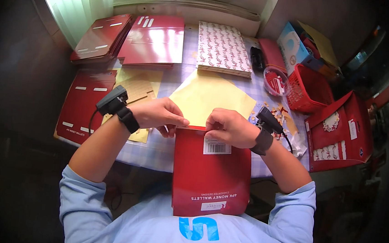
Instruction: Assembling red money wallets and inserting yellow paper sheets.
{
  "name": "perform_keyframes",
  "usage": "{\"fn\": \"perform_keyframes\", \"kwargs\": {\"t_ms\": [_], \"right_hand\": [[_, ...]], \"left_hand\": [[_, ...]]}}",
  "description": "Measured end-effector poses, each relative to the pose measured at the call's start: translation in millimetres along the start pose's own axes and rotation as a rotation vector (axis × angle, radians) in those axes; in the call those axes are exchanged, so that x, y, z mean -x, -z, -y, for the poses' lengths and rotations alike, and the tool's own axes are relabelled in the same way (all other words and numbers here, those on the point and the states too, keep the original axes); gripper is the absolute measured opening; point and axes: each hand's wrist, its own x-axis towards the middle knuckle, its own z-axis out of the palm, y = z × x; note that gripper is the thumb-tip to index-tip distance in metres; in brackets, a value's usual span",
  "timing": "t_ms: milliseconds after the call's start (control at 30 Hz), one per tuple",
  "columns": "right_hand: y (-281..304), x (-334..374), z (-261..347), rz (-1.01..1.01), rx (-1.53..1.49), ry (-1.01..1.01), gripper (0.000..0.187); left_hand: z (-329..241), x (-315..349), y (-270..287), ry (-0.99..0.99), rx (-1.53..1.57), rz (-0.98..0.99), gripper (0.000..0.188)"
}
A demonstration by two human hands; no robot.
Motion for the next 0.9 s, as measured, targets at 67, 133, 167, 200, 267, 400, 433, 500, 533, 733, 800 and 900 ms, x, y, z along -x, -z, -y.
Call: {"fn": "perform_keyframes", "kwargs": {"t_ms": [67, 133, 167, 200, 267, 400, 433, 500, 533, 733, 800, 900], "right_hand": [[1, 0, 1, 0.007, -0.003, -0.008, 0.019], [1, -1, 3, 0.036, -0.005, -0.025, 0.018], [1, -3, 4, 0.038, -0.006, -0.022, 0.018], [1, -5, 6, 0.054, -0.04, -0.015, 0.018], [0, -9, 10, 0.069, -0.073, -0.016, 0.018], [-10, -15, 10, 0.073, -0.161, -0.02, 0.017], [-13, -15, 7, 0.046, -0.165, 0.006, 0.016], [-14, -14, 8, 0.027, -0.175, -0.013, 0.016], [-14, -13, 8, 0.009, -0.185, -0.034, 0.015], [-11, -7, 10, -0.046, -0.214, -0.122, 0.013], [-13, -7, 7, -0.074, -0.191, -0.097, 0.012], [-10, -2, 11, -0.11, -0.17, -0.077, 0.012]], "left_hand": [[2, 3, 4, 0.038, 0.095, 0.045, 0.024], [0, 6, 3, -0.001, 0.008, 0.036, 0.023], [1, 6, 3, 0.001, 0.008, 0.032, 0.023], [2, 6, 2, -0.013, 0.017, 0.023, 0.022], [3, 2, 0, -0.028, 0.026, 0.022, 0.022], [-3, 3, -8, -0.069, -0.112, -0.035, 0.023], [-5, 5, -10, -0.087, -0.173, -0.059, 0.024], [1, 5, -11, -0.133, -0.173, -0.07, 0.025], [4, 5, -12, -0.179, -0.171, -0.079, 0.026], [25, 22, -32, -0.667, -0.42, -0.21, 0.032], [31, 24, -45, -0.588, -0.439, -0.218, 0.038], [37, 21, -67, -0.548, 0.029, -0.388, 0.042]]}}
